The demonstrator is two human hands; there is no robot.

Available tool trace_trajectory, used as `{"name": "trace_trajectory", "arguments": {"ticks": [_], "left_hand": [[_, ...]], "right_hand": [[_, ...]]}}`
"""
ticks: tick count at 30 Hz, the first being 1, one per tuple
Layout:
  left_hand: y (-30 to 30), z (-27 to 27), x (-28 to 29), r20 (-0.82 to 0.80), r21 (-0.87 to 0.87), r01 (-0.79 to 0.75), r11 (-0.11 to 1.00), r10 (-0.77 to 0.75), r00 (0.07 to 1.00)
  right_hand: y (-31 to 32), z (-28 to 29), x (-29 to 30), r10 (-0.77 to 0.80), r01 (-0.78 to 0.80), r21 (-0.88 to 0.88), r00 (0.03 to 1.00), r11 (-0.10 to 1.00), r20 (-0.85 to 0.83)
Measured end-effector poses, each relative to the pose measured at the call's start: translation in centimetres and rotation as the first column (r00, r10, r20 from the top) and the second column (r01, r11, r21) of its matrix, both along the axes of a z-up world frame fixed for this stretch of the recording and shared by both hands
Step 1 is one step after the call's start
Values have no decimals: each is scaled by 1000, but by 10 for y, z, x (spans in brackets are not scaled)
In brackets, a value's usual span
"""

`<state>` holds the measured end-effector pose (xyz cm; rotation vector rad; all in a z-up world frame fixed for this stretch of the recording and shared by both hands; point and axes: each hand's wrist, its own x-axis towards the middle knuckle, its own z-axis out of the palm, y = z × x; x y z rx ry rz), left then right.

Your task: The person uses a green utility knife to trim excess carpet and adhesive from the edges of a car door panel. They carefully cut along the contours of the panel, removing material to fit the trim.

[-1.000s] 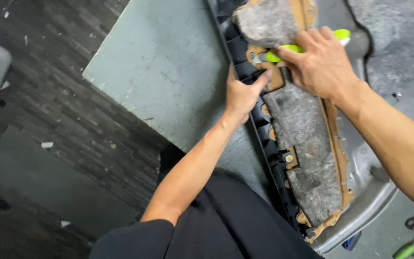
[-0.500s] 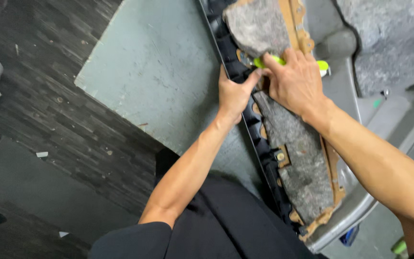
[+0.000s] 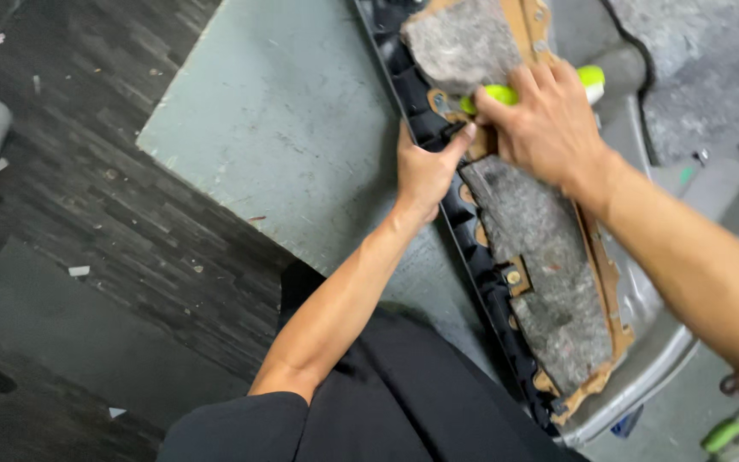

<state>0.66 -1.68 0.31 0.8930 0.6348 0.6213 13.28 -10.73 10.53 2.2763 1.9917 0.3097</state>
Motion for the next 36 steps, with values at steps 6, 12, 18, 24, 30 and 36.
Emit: {"name": "trace_trajectory", "arguments": {"ticks": [6, 12, 18, 24, 30, 36], "left_hand": [[7, 3, 8, 10, -28, 28, 999, -28, 1000], [4, 1, 5, -52, -43, 20, 999, -22, 998], [0, 2, 5, -33, -12, -7, 1000, 7, 999], [-11, -6, 5, 5, 33, -32, 999, 31, 999], [-3, 2, 0, -30, -23, -22, 999, 21, 999], [-4, 3, -4, 0, 29, 31, 999, -31, 1000]], "right_hand": [[0, -9, -12, -114, 119, 108, 992, 987, -53], [-4, -12, 12, -22, 22, 3, 999, 1000, -36], [1, -3, -13, -74, 80, 114, 996, 990, -51], [-15, -11, 7, 3, -2, 34, 999, 999, -40], [-3, -11, -18, -92, 95, 81, 995, 992, -33], [9, 19, 27, -115, 61, -145, 911, 988, -397]]}}
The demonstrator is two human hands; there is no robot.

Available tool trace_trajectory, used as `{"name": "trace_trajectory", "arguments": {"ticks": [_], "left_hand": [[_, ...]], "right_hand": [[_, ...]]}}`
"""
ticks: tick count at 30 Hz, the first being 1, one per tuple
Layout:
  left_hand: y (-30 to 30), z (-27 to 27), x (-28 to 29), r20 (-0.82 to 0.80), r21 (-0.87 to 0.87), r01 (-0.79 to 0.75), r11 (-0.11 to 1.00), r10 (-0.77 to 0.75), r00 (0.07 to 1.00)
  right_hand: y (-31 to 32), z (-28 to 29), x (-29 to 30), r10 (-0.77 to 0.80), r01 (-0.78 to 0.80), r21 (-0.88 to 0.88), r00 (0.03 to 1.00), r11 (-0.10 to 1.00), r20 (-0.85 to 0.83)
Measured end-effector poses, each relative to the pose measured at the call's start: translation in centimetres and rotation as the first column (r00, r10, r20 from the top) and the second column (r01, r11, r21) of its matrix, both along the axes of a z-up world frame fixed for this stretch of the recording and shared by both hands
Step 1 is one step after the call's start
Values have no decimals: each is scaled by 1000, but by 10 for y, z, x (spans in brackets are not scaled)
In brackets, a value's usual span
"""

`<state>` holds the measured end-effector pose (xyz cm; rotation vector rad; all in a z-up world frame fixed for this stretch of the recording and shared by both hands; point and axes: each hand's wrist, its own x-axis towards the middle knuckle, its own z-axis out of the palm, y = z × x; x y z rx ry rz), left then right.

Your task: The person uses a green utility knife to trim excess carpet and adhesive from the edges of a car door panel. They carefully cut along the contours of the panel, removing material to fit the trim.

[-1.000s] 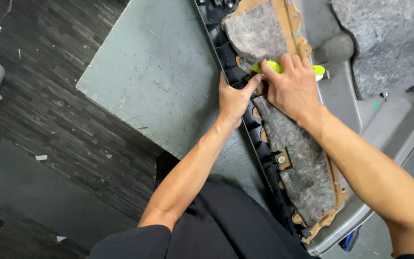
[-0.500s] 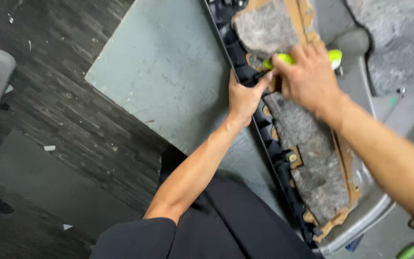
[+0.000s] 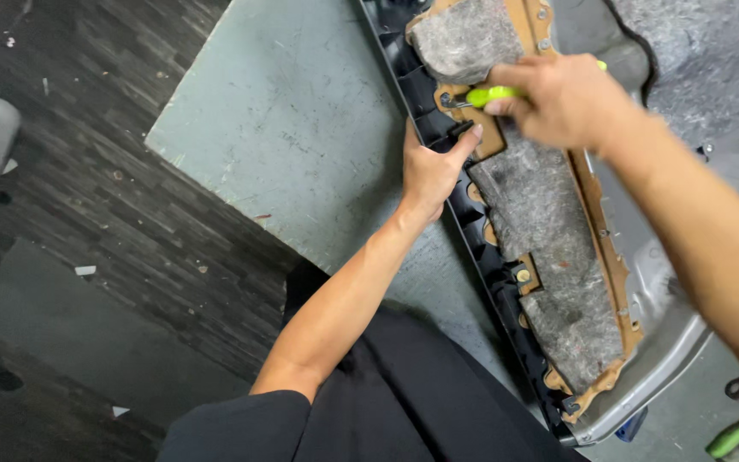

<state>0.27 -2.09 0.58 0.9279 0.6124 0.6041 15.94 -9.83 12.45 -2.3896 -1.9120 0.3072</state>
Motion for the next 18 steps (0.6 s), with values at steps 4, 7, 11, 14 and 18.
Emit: {"name": "trace_trajectory", "arguments": {"ticks": [4, 7, 11, 14, 18], "left_hand": [[3, 0, 5, -43, -12, 3, 1000, -3, 999], [3, -2, -2, -23, 16, -10, 1000, 10, 1000], [9, 17, -5, 10, 47, 5, 999, -6, 1000], [22, 40, -29, -84, 426, -177, 887, 234, 969], [51, 55, -41, -167, 964, 82, 252, 335, 927]], "right_hand": [[20, 15, 15, -249, 177, -255, 925, 951, -286], [30, 23, 6, -501, 315, -430, 746, 846, -439], [20, 39, 5, -515, 344, -398, 699, 851, -497], [9, 33, -2, -527, 408, -341, 730, 847, -435], [-12, 14, -13, -487, 509, -183, 567, 841, -665]]}}
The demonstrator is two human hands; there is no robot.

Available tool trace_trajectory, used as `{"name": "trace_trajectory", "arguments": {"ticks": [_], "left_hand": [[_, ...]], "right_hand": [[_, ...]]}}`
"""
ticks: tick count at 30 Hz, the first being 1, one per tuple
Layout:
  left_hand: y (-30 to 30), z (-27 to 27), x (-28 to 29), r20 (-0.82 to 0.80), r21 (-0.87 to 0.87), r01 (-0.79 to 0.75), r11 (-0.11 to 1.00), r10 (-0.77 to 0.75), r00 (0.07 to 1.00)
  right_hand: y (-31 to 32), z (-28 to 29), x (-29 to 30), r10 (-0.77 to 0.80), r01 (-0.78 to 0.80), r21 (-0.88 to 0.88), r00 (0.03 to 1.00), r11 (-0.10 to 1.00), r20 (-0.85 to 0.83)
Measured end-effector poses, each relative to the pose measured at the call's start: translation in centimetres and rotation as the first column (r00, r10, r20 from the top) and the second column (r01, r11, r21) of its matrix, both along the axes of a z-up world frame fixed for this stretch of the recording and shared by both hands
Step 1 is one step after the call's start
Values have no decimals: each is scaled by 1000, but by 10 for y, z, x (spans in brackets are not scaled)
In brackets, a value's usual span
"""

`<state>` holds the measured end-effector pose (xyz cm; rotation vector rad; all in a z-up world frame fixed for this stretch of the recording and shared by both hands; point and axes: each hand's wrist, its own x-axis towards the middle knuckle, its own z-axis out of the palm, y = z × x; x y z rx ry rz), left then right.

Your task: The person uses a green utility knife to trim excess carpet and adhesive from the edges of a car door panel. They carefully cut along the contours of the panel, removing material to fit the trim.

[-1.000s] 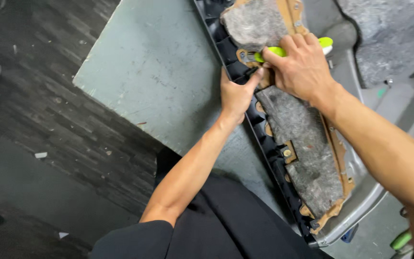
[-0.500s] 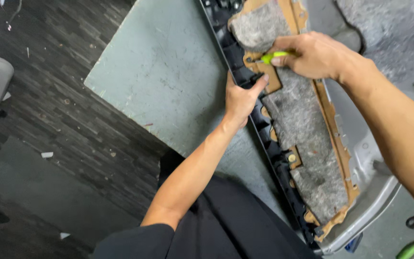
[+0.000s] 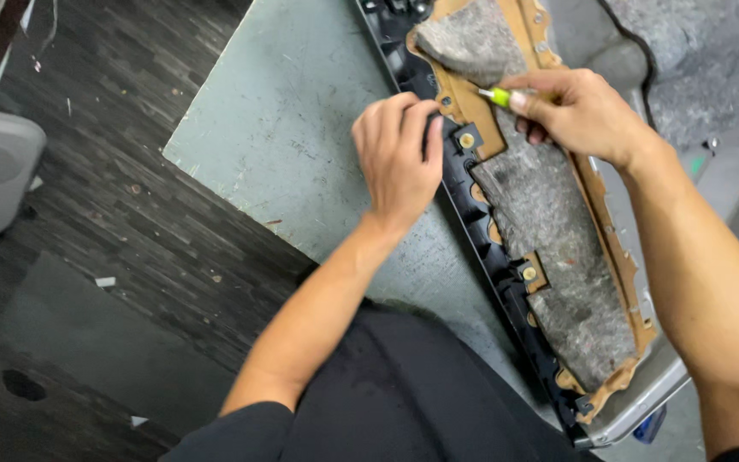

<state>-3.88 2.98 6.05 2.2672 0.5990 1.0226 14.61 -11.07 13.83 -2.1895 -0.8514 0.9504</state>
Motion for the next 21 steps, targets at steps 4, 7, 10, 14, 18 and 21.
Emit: {"name": "trace_trajectory", "arguments": {"ticks": [4, 7, 10, 14, 18, 21], "left_hand": [[28, 0, 27, -145, 215, 195, 957, -166, 975], [39, -6, 47, -178, 248, 265, 932, -225, 958], [42, -14, 48, -180, 286, 262, 922, -217, 959], [47, -21, 50, -171, 327, 259, 909, -213, 962], [49, -24, 50, -188, 318, 257, 913, -205, 961], [53, -20, 48, -136, 316, 242, 917, -209, 968]], "right_hand": [[0, -4, -8, -66, 64, 46, 997, 997, 44], [-1, -1, -11, -123, 119, 63, 991, 991, 53], [-2, -3, -15, -121, 115, 83, 990, 990, 76], [0, -7, -16, -123, 112, 93, 985, 989, 120], [-1, -6, -18, -109, 95, 83, 977, 992, 186], [0, -3, -20, -115, 100, 85, 972, 991, 206]]}}
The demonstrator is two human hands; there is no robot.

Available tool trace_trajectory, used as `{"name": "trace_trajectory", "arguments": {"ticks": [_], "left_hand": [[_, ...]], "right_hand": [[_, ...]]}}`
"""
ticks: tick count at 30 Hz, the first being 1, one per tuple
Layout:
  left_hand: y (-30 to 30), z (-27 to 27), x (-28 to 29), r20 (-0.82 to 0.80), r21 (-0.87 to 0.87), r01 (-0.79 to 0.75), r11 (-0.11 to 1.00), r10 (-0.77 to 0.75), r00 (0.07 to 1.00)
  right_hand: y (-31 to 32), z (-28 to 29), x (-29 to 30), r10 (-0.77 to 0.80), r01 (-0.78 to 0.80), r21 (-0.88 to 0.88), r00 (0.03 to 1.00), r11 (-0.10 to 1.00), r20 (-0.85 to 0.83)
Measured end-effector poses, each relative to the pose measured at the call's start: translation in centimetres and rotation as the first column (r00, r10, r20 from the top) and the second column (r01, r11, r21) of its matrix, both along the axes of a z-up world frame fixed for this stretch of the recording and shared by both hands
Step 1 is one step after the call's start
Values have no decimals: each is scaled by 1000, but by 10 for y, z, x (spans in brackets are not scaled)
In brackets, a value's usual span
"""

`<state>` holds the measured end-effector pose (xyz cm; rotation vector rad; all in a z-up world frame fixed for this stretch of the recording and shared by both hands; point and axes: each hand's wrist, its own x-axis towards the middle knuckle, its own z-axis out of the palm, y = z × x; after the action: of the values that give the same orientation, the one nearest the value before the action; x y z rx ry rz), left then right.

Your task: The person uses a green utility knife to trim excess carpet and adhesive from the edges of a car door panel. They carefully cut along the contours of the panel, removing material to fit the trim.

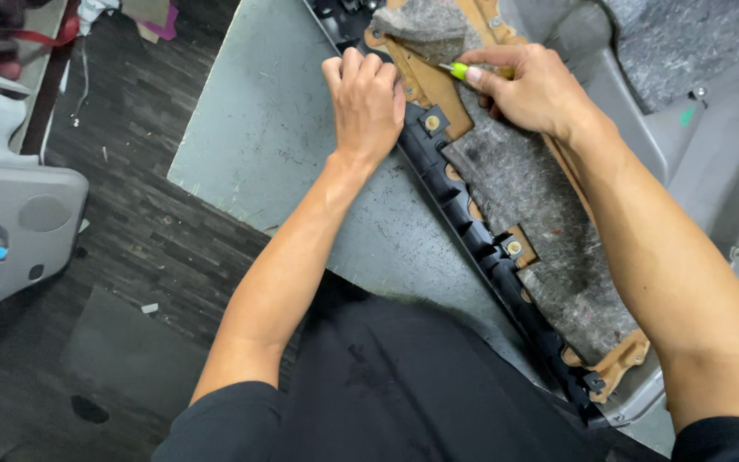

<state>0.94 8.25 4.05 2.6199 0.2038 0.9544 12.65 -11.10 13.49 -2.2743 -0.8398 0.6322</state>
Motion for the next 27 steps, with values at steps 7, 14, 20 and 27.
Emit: {"name": "trace_trajectory", "arguments": {"ticks": [7, 14, 20, 27], "left_hand": [[10, 12, -10, 52, -148, 75, 986, -68, 996], [22, 6, 14, -118, 215, 209, 954, -187, 975], [26, 10, 16, -125, 266, 183, 946, -154, 980], [51, 46, 1, 130, -381, -14, 925, 68, 989]], "right_hand": [[1, 2, -3, -6, 9, -41, 997, 999, 76], [1, -4, 2, -18, 22, -51, 997, 998, 70], [-2, -11, 1, 77, -88, 24, 953, 996, 294], [-1, -2, -6, -5, 10, -29, 983, 1000, 182]]}}
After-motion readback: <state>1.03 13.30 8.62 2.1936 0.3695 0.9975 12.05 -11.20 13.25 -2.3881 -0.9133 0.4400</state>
